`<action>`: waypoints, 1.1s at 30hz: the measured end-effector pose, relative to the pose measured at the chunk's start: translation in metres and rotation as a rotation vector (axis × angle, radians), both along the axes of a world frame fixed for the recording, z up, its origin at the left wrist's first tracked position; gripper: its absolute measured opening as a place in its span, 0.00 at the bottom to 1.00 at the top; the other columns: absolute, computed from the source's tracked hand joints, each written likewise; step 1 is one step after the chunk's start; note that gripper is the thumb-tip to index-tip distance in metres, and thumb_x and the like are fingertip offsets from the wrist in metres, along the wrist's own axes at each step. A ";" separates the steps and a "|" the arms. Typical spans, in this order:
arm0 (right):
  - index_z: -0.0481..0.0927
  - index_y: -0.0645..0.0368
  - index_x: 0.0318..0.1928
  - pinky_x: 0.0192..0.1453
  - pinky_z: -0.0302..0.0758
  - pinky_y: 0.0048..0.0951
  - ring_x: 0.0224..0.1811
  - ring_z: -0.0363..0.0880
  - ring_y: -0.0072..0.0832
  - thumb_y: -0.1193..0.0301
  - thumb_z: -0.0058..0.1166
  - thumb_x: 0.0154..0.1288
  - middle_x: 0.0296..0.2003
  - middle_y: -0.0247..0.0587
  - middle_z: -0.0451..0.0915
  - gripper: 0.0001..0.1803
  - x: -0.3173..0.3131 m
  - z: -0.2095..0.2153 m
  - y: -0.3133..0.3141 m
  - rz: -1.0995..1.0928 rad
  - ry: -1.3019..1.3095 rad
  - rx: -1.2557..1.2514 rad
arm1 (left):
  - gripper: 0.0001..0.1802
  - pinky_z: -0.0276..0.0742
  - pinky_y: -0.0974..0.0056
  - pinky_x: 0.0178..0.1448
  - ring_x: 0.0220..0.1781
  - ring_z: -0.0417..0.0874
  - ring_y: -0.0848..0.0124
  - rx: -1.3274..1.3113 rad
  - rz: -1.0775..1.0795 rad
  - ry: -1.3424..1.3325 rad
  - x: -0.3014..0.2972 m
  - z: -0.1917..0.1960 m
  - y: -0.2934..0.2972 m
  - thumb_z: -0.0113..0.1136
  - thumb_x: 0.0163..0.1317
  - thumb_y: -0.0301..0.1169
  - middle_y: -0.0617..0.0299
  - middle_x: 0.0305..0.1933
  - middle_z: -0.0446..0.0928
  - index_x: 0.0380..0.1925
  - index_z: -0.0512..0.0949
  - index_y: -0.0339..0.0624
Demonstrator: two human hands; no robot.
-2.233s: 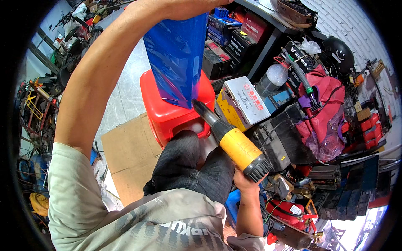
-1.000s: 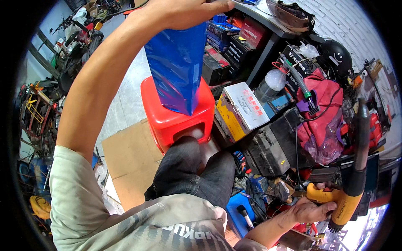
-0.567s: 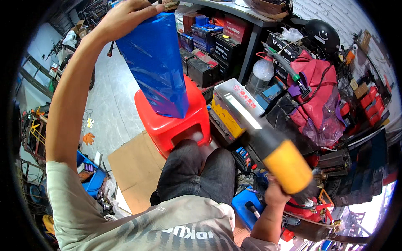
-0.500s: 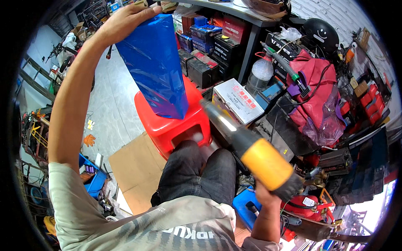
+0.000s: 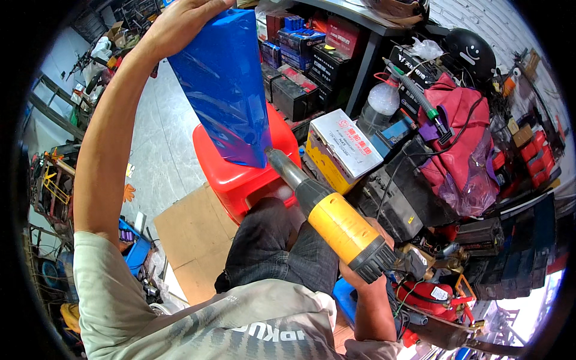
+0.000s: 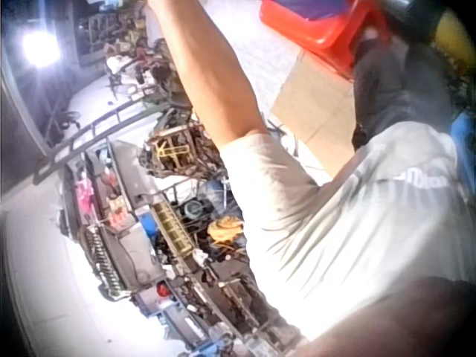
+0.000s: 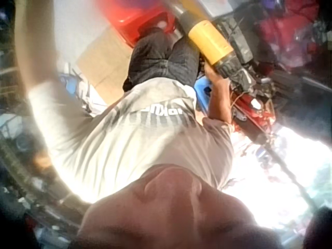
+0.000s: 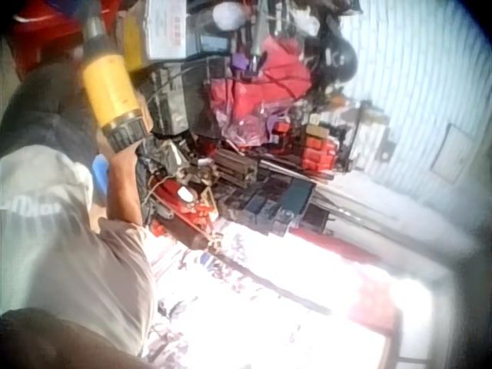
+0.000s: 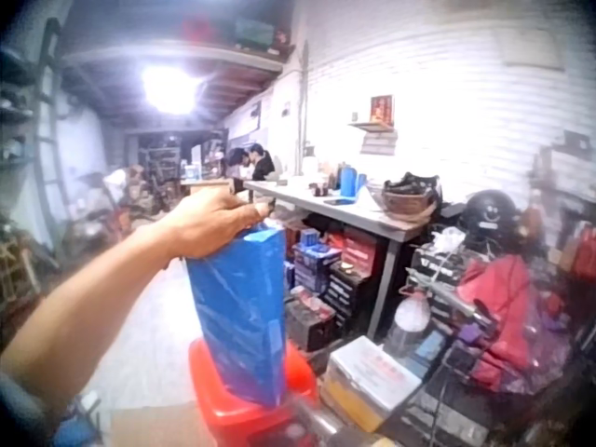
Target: The person uses a heat gun to apply heat to a blue plastic casing wrapped around a large battery pack, moving the gun along the sides and edges to shrink and seal it.
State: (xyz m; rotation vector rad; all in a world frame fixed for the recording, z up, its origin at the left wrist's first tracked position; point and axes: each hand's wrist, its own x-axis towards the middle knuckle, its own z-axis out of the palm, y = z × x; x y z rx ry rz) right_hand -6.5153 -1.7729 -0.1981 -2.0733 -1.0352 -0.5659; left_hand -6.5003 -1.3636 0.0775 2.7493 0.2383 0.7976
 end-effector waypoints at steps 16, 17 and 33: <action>0.84 0.62 0.48 0.51 0.79 0.40 0.47 0.85 0.48 0.72 0.65 0.56 0.46 0.49 0.84 0.18 0.006 0.012 -0.001 -0.009 0.004 -0.074 | 0.32 0.81 0.50 0.52 0.43 0.89 0.50 0.004 0.040 -0.039 0.006 -0.004 0.022 0.52 0.75 0.57 0.43 0.37 0.87 0.38 0.87 0.36; 0.83 0.62 0.50 0.52 0.79 0.40 0.48 0.85 0.48 0.72 0.65 0.57 0.47 0.50 0.83 0.19 0.006 0.015 -0.001 -0.019 -0.032 -0.112 | 0.32 0.81 0.50 0.53 0.44 0.89 0.49 0.014 0.057 -0.022 0.005 -0.003 0.023 0.52 0.75 0.57 0.43 0.37 0.87 0.39 0.87 0.36; 0.80 0.64 0.64 0.68 0.75 0.42 0.62 0.83 0.41 0.74 0.64 0.72 0.60 0.48 0.84 0.22 -0.010 0.046 -0.012 -0.001 -0.025 0.113 | 0.29 0.80 0.52 0.58 0.51 0.88 0.48 0.028 0.027 0.006 0.006 -0.004 0.024 0.53 0.74 0.57 0.44 0.43 0.87 0.45 0.88 0.42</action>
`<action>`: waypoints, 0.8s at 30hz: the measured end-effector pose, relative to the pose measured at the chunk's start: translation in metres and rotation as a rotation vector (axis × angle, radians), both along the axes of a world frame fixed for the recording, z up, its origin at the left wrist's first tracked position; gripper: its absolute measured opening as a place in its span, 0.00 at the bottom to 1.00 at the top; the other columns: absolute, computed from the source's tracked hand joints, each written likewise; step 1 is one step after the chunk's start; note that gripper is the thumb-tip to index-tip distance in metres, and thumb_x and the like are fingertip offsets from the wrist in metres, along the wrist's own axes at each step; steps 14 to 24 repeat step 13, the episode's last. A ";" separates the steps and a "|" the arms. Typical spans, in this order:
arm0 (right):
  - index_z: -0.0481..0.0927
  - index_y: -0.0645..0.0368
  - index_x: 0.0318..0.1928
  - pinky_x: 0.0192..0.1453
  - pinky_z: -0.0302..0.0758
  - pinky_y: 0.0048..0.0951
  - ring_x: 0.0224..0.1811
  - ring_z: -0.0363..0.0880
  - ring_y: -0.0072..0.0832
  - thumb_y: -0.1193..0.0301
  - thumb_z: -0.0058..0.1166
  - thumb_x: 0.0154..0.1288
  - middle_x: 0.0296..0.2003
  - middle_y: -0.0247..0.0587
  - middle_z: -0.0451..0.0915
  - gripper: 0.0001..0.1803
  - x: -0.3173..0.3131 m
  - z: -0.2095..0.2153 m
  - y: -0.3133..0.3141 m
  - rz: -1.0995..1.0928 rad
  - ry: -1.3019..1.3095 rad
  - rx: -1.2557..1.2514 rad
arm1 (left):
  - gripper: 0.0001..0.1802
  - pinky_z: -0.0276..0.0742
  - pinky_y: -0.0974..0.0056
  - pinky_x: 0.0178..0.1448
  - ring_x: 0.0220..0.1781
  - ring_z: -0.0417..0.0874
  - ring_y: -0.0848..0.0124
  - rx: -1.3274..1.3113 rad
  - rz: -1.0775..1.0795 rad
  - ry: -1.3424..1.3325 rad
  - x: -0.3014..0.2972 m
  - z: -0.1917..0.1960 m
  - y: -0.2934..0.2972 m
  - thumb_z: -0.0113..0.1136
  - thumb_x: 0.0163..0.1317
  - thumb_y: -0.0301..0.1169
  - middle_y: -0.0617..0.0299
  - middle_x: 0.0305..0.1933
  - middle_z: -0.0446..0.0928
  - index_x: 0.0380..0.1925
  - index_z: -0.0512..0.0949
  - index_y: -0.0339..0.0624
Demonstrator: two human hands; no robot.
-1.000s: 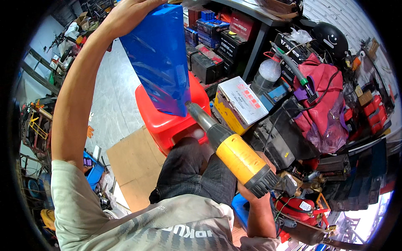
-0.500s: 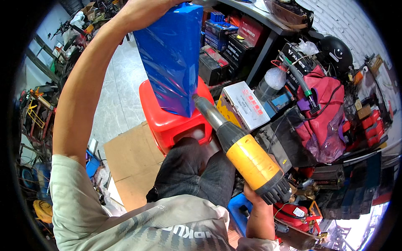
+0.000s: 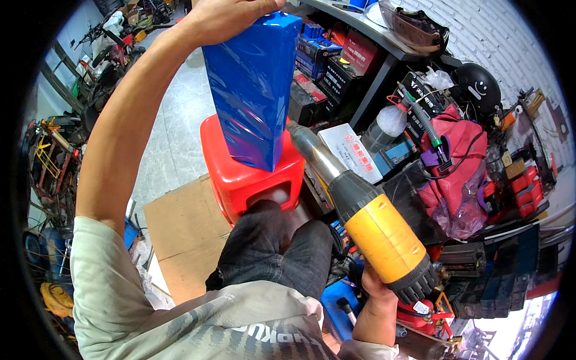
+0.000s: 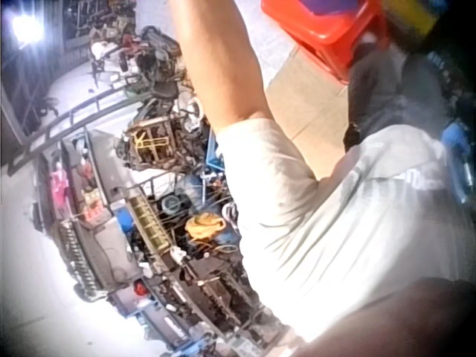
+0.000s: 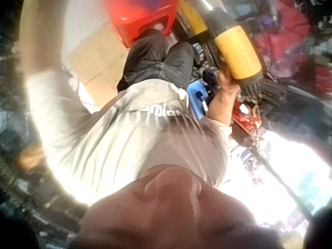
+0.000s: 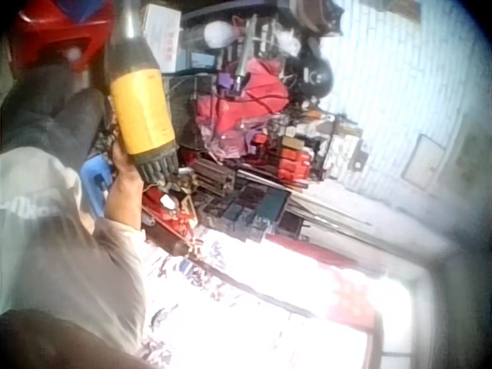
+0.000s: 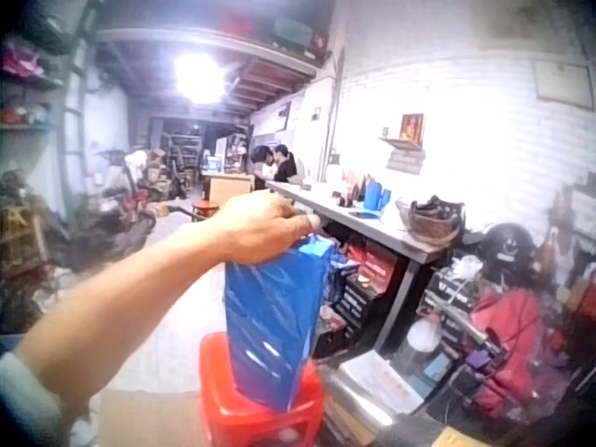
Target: The person uses a heat gun to apply heat to a blue plastic casing wrapped around a large battery pack, moving the gun along the sides and edges to shrink and seal it.
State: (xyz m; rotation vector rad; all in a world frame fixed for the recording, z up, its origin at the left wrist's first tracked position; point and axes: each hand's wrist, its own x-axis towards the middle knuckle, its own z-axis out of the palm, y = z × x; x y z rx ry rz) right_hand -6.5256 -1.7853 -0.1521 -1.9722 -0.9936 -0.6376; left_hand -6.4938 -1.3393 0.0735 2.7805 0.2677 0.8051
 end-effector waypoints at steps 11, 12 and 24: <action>0.77 0.67 0.65 0.62 0.80 0.35 0.55 0.85 0.33 0.86 0.65 0.67 0.55 0.44 0.85 0.26 0.017 0.058 0.007 -0.207 -0.222 0.154 | 0.20 0.79 0.55 0.64 0.57 0.87 0.56 0.215 -0.723 -0.614 -0.038 0.026 -0.112 0.67 0.64 0.34 0.50 0.56 0.85 0.55 0.83 0.38; 0.77 0.68 0.65 0.63 0.79 0.34 0.57 0.84 0.32 0.86 0.65 0.66 0.56 0.44 0.84 0.27 0.021 0.067 0.006 -0.184 -0.166 0.176 | 0.21 0.79 0.55 0.65 0.59 0.86 0.55 0.345 -0.852 -0.617 -0.046 0.033 -0.137 0.68 0.63 0.33 0.50 0.57 0.85 0.56 0.83 0.38; 0.77 0.68 0.65 0.63 0.79 0.34 0.57 0.84 0.32 0.86 0.65 0.66 0.56 0.44 0.84 0.27 0.018 0.073 -0.002 -0.222 -0.191 0.190 | 0.21 0.79 0.55 0.65 0.59 0.86 0.55 0.358 -0.891 -0.640 -0.042 0.042 -0.147 0.68 0.63 0.33 0.50 0.57 0.85 0.56 0.83 0.38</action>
